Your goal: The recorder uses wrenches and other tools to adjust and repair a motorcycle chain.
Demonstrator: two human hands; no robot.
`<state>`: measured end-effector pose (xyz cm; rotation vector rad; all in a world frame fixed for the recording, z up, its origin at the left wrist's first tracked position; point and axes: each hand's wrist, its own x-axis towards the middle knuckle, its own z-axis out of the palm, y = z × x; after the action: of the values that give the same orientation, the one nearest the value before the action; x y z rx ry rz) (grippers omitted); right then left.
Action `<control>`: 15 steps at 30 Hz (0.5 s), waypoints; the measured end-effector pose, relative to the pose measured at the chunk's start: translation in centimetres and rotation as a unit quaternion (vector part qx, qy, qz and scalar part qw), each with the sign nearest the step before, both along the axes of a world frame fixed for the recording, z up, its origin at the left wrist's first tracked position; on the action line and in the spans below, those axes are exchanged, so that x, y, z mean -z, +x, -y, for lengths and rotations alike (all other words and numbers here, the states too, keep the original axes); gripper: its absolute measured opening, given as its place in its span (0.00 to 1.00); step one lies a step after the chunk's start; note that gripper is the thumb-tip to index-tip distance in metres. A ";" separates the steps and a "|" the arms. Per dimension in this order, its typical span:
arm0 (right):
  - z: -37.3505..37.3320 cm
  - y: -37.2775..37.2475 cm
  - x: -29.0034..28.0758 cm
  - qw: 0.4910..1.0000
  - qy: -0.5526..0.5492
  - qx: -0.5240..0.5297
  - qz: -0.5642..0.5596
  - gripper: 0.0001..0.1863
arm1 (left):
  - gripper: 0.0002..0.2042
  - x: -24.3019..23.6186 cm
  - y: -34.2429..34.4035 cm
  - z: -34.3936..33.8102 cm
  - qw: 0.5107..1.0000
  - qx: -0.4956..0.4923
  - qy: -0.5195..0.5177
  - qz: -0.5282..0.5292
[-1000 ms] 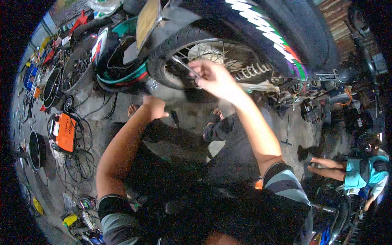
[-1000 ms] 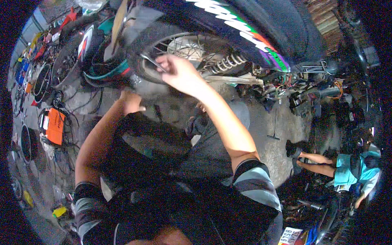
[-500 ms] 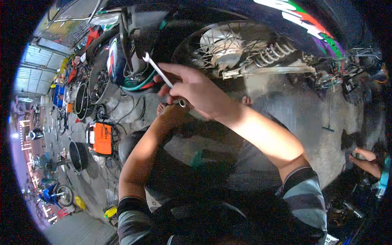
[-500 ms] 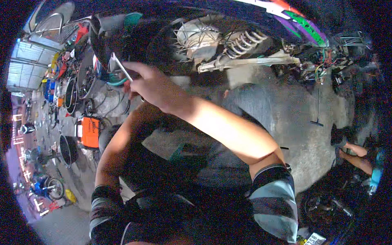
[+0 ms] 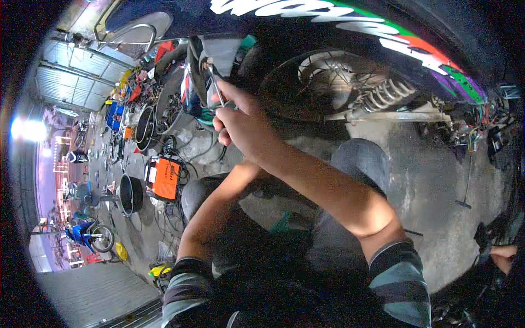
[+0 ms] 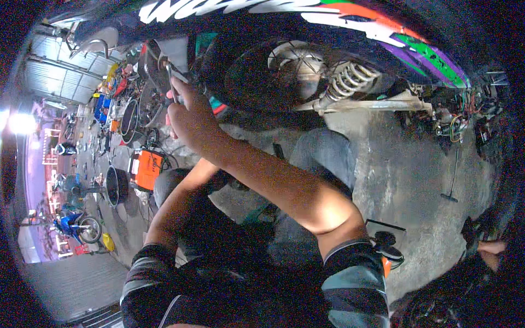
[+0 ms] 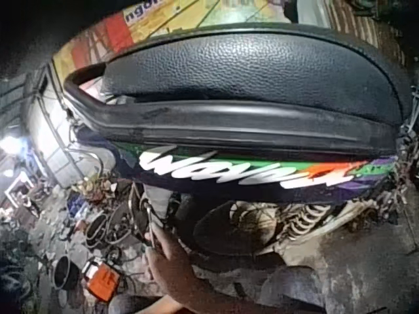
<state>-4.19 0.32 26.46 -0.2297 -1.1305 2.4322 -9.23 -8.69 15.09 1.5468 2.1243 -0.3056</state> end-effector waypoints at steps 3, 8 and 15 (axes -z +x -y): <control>0.3 -0.1 0.3 0.999 -0.029 0.022 -0.020 0.22 | 0.23 0.0 0.3 -1.3 1.000 -0.013 0.007 0.015; -0.2 -0.4 0.4 0.998 -0.059 0.004 0.000 0.18 | 0.23 0.2 0.0 -2.0 0.998 -0.037 0.020 0.051; 0.5 -0.7 -0.1 1.000 -0.023 -0.009 0.013 0.15 | 0.23 -0.2 -0.5 -1.0 0.992 -0.073 0.029 0.102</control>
<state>-4.85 -0.18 26.57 -0.2668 -1.0920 2.4804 -9.74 -7.65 15.32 1.3798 2.0855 -0.0336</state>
